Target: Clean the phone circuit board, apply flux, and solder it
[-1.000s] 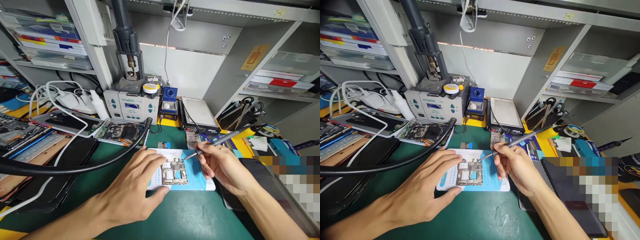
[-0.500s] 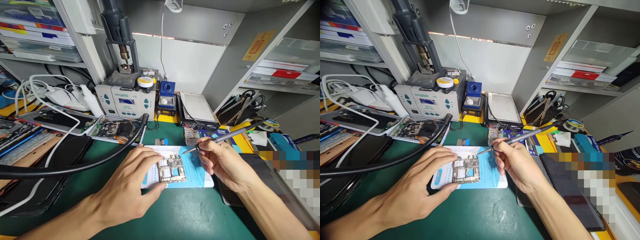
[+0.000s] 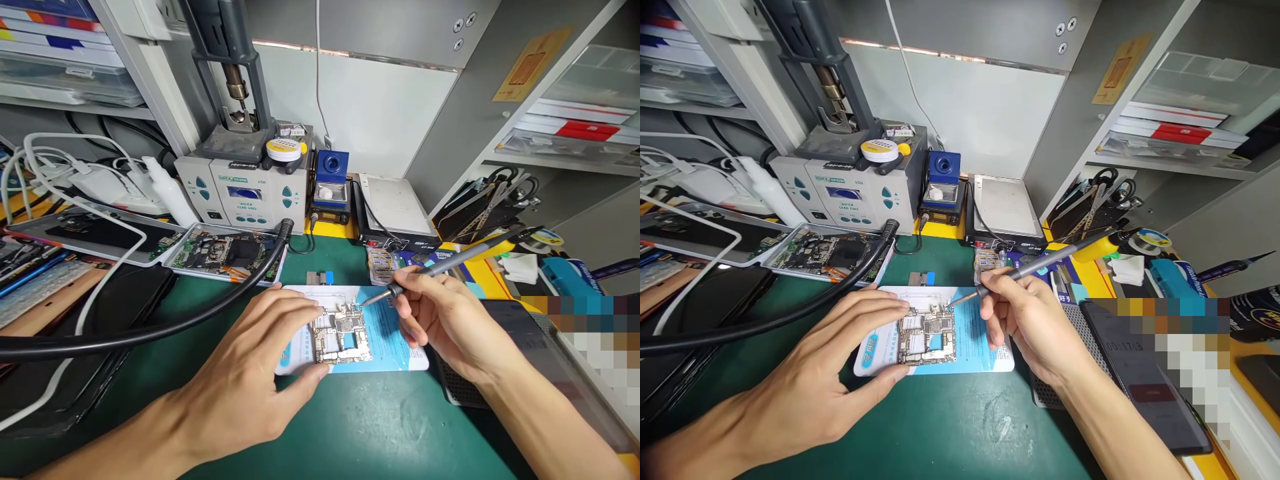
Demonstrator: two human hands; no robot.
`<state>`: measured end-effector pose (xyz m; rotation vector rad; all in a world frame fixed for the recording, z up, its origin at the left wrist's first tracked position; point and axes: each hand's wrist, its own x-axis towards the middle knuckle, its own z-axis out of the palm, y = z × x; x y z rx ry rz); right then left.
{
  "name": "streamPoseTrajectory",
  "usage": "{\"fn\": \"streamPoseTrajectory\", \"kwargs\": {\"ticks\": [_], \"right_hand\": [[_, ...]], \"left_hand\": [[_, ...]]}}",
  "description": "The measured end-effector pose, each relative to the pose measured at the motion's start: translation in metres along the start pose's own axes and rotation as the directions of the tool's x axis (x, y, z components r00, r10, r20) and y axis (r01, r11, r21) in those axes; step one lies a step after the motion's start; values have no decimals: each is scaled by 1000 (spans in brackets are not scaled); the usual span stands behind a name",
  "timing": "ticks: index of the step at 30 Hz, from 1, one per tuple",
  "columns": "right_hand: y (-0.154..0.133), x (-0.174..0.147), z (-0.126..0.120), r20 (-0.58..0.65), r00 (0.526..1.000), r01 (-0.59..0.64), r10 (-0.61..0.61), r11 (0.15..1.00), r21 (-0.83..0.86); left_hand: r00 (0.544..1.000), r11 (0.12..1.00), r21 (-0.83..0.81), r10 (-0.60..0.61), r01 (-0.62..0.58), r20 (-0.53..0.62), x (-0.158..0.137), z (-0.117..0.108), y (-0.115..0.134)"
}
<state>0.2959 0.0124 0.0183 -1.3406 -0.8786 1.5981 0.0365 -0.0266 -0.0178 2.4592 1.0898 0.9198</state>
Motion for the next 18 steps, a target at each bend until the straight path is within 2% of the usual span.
{"fn": "streamPoseTrajectory", "kwargs": {"ticks": [8, 18], "right_hand": [[2, 1, -3, -11, 1000, 9, -9, 999, 35], [-1, -2, -1, 50, 999, -9, 7, 999, 41]], "left_hand": [[1000, 1000, -2, -15, 15, -7, 3, 0, 0], [999, 1000, -14, 19, -19, -37, 2, -1, 1]]}}
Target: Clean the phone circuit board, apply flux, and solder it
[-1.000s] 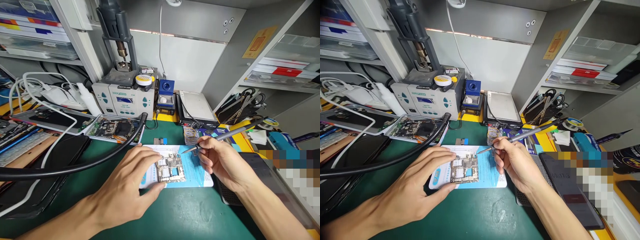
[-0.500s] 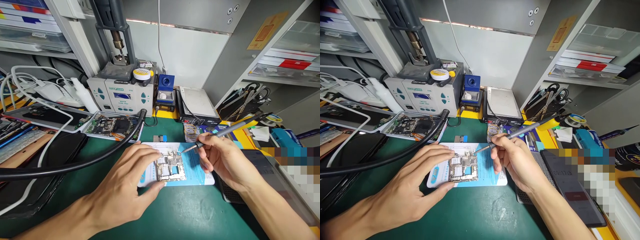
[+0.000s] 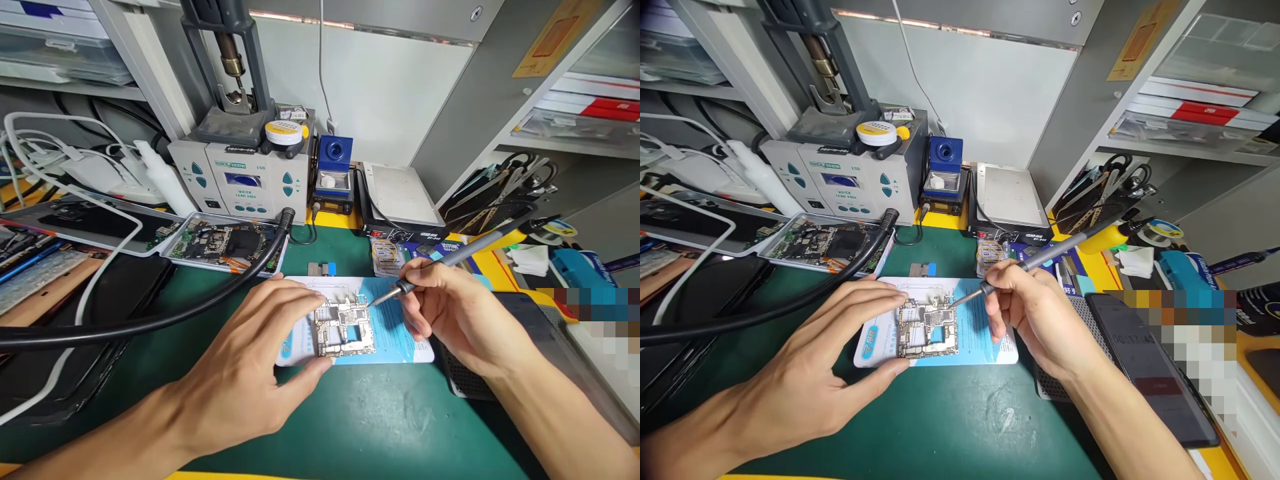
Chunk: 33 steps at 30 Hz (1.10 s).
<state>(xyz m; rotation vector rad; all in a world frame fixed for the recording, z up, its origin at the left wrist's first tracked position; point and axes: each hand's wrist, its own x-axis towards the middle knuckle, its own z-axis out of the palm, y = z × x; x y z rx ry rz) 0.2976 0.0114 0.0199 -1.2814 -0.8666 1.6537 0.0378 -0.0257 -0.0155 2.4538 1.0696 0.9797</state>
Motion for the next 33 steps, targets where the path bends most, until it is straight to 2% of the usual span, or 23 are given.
{"fn": "streamPoseTrajectory", "kwargs": {"ticks": [33], "right_hand": [[-1, -1, 0, -32, 999, -9, 8, 999, -34]], "left_hand": [[995, 996, 18, 87, -86, -39, 4, -3, 0]]}}
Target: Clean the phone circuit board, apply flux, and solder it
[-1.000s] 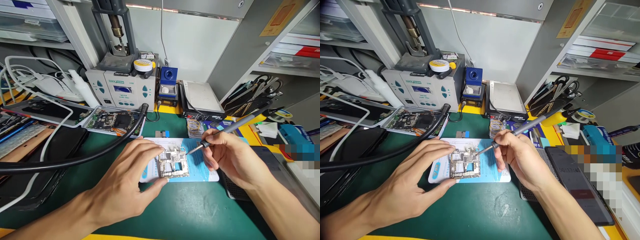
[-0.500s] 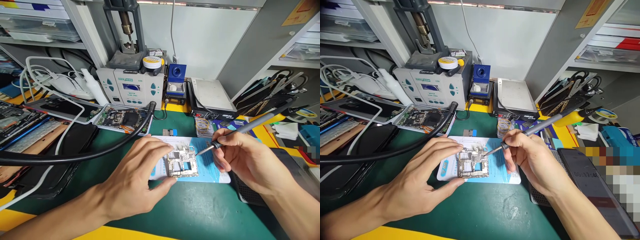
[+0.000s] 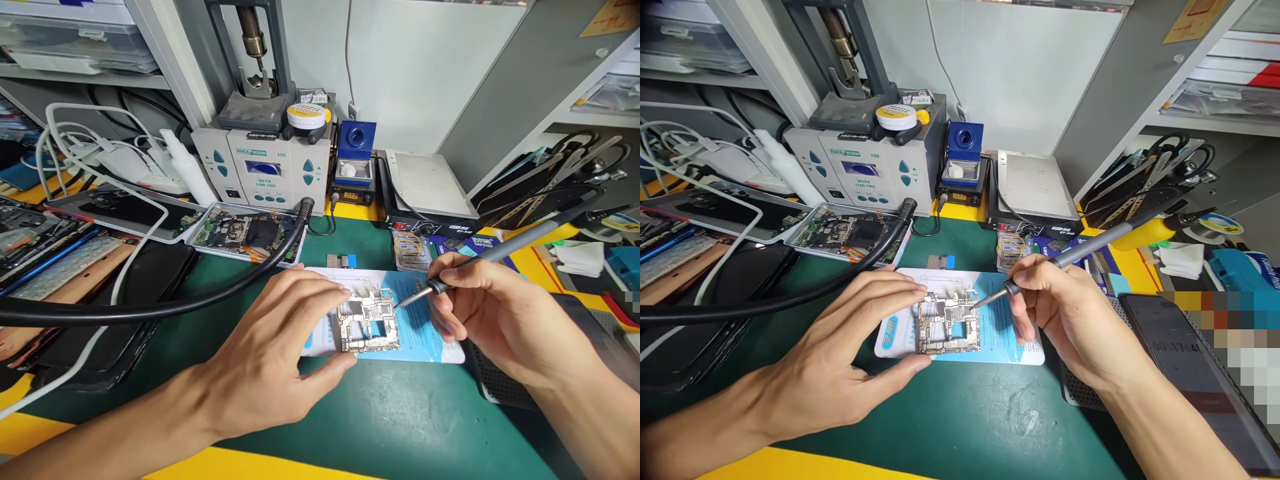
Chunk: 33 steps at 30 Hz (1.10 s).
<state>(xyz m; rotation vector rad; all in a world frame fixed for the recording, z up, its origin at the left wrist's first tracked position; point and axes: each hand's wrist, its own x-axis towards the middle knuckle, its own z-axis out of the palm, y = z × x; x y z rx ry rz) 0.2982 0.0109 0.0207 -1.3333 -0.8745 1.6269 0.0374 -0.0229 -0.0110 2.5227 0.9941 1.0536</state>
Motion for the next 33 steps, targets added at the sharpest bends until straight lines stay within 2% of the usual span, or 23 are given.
{"fn": "streamPoseTrajectory", "kwargs": {"ticks": [19, 33], "right_hand": [[-2, -2, 2, 27, 999, 33, -33, 999, -11], [-1, -1, 0, 16, 1000, 26, -26, 1000, -5]], "left_hand": [[1000, 999, 41, -7, 6, 27, -3, 1, -2], [987, 998, 22, -57, 55, 153, -5, -4, -1]]}}
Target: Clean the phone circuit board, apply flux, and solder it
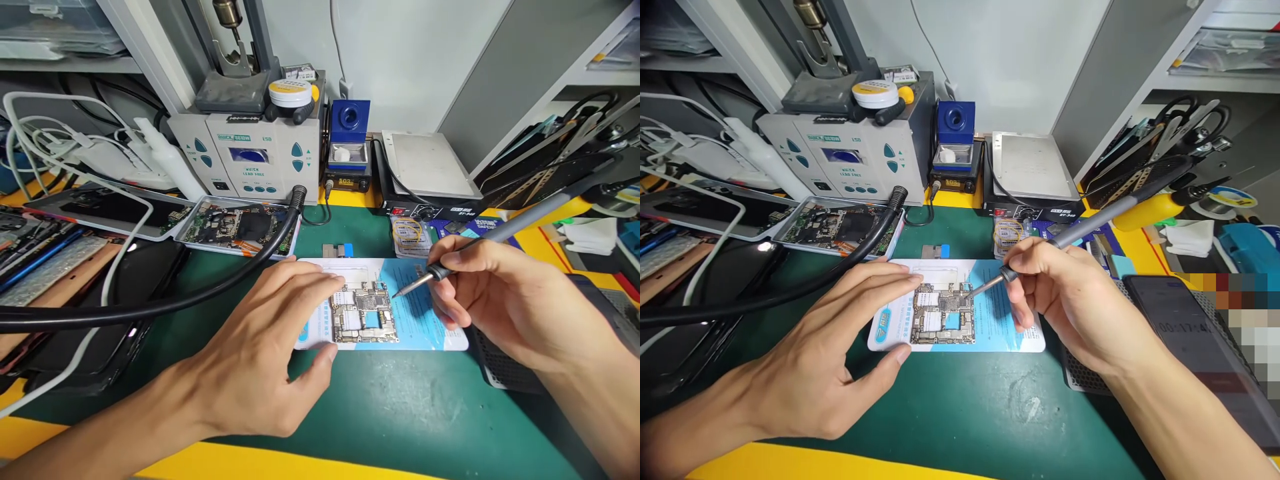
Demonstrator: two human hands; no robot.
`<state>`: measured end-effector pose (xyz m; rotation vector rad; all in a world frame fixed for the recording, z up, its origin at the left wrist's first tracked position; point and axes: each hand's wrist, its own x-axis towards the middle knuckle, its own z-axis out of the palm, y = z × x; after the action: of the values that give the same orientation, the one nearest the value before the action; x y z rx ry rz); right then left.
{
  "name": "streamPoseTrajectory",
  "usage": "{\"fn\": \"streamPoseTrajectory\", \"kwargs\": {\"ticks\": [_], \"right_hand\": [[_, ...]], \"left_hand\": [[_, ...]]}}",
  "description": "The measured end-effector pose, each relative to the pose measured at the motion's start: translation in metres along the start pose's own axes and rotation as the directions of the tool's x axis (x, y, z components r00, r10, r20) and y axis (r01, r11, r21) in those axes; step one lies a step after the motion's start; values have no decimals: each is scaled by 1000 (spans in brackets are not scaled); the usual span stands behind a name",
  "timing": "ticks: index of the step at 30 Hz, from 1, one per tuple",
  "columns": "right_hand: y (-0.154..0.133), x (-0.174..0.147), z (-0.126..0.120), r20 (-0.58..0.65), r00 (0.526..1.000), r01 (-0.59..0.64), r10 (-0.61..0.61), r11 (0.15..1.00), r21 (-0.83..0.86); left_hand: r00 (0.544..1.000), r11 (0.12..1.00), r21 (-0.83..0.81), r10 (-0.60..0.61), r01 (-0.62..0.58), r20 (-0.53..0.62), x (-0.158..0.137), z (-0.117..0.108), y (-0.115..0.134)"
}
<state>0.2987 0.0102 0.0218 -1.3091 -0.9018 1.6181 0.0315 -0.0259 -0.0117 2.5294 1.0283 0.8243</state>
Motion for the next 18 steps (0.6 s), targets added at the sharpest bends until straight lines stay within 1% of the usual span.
{"fn": "streamPoseTrajectory", "kwargs": {"ticks": [6, 12, 18], "right_hand": [[0, 2, 0, 2, 1000, -2, 2, 1000, -2], [0, 1, 1, 2, 1000, -7, 7, 1000, 0], [-1, -1, 1, 19, 1000, 7, -7, 1000, -12]], "left_hand": [[999, 1000, 20, -22, 22, 31, 1, 0, -1], [999, 998, 41, -39, 40, -26, 7, 2, -1], [992, 992, 82, -91, 99, -92, 6, 3, 2]]}}
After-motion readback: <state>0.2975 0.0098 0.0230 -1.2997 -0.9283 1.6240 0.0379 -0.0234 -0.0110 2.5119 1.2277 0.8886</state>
